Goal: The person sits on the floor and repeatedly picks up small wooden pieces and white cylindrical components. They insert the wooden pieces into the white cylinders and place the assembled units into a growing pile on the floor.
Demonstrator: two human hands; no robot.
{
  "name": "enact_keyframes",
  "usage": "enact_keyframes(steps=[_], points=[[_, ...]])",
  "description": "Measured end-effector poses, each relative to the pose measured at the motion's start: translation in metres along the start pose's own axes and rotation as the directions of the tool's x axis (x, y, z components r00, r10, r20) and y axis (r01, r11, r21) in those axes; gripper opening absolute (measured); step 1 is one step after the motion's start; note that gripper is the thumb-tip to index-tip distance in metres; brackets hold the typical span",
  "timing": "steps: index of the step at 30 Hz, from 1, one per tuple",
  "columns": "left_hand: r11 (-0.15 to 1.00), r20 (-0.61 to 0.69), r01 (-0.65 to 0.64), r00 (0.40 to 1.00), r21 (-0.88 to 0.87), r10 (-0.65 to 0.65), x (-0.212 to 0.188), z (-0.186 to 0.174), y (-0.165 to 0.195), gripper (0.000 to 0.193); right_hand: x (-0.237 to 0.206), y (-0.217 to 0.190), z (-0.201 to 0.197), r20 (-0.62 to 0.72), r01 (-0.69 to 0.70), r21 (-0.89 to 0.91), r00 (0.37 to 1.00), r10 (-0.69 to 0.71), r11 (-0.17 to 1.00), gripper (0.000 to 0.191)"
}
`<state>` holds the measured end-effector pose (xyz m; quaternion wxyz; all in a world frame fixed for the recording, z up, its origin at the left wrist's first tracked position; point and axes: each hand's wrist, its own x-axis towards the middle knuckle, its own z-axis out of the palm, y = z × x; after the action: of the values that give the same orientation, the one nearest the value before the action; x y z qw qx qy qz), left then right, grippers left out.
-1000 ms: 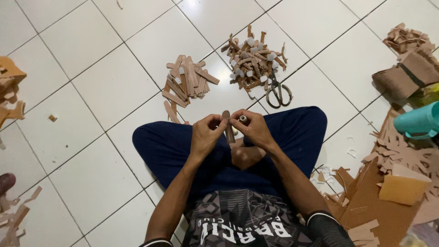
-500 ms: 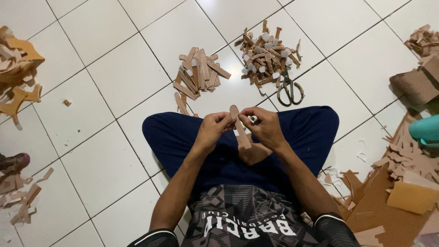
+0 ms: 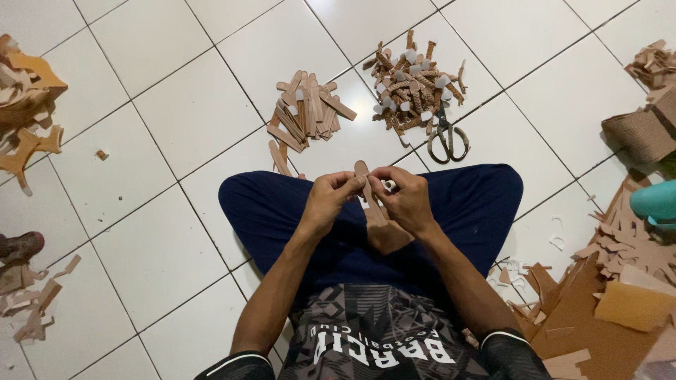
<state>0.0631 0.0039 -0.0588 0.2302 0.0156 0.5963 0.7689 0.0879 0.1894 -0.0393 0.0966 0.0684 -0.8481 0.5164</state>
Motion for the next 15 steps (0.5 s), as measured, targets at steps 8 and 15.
enact_keyframes(steps=[8,15], points=[[0.961,-0.103,-0.08,0.988,0.264,0.111,-0.005,0.01,0.019,0.027,0.002,0.008,0.0,0.036,-0.048,0.011,0.998,0.047,0.999,0.017],[0.891,-0.166,-0.156,0.955,0.427,0.246,-0.001,0.015,0.009,0.027,0.004,0.016,0.003,0.179,-0.452,0.451,0.89,0.419,0.769,0.023]])
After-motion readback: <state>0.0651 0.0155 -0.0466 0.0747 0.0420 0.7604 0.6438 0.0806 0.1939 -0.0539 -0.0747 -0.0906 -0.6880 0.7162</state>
